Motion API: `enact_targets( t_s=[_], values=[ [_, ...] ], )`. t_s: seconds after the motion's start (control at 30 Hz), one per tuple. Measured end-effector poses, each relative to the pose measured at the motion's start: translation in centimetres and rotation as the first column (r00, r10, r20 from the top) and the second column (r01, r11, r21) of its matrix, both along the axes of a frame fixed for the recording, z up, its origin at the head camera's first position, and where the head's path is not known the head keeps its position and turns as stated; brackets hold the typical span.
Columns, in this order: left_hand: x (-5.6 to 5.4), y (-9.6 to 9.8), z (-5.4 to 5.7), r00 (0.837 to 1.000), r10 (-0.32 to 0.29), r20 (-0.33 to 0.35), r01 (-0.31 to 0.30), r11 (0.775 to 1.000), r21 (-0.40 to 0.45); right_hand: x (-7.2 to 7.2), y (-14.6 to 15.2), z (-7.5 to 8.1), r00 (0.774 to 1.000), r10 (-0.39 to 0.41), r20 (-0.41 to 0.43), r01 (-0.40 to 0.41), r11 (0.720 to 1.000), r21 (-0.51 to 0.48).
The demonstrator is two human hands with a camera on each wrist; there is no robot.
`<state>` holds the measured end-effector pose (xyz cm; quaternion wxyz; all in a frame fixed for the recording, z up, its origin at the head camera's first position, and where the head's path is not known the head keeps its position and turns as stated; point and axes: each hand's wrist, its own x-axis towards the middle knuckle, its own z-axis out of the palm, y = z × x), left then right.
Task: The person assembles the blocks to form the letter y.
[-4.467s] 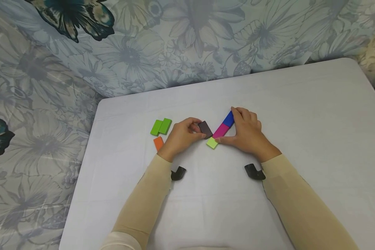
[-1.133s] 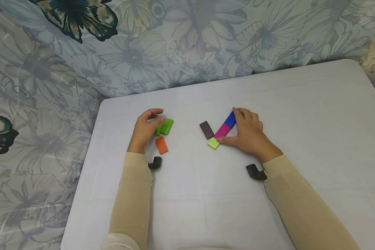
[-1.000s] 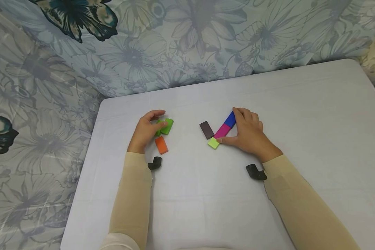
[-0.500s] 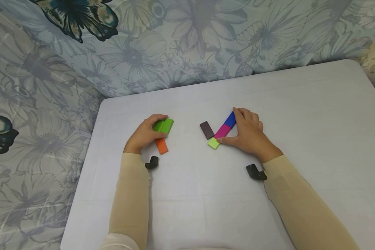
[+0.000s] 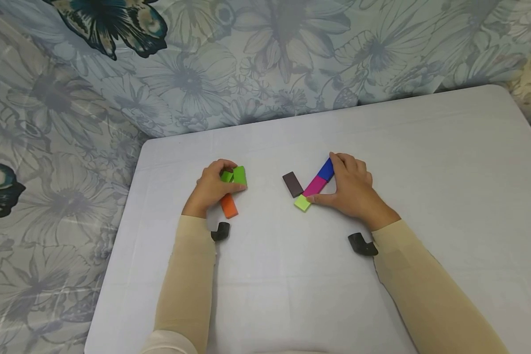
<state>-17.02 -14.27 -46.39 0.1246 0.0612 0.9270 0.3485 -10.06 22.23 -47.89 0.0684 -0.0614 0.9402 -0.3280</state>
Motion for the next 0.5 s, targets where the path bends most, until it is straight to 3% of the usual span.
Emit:
enact_targets(
  t_s=[0.23, 0.5],
  values=[
    [0.1, 1.0, 0.3, 0.999, 0.018, -0.028, -0.020, 0.999, -0.051, 0.0, 0.1, 0.0, 1.000, 0.001, -0.002, -0.001, 1.000, -0.001],
    [0.5, 1.4, 1.0, 0.999, -0.033, 0.006, 0.033, 0.988, -0.150, 0.0, 0.0, -0.2, 1.000, -0.002, -0.001, 0.002, 1.000, -0.001]
  ],
)
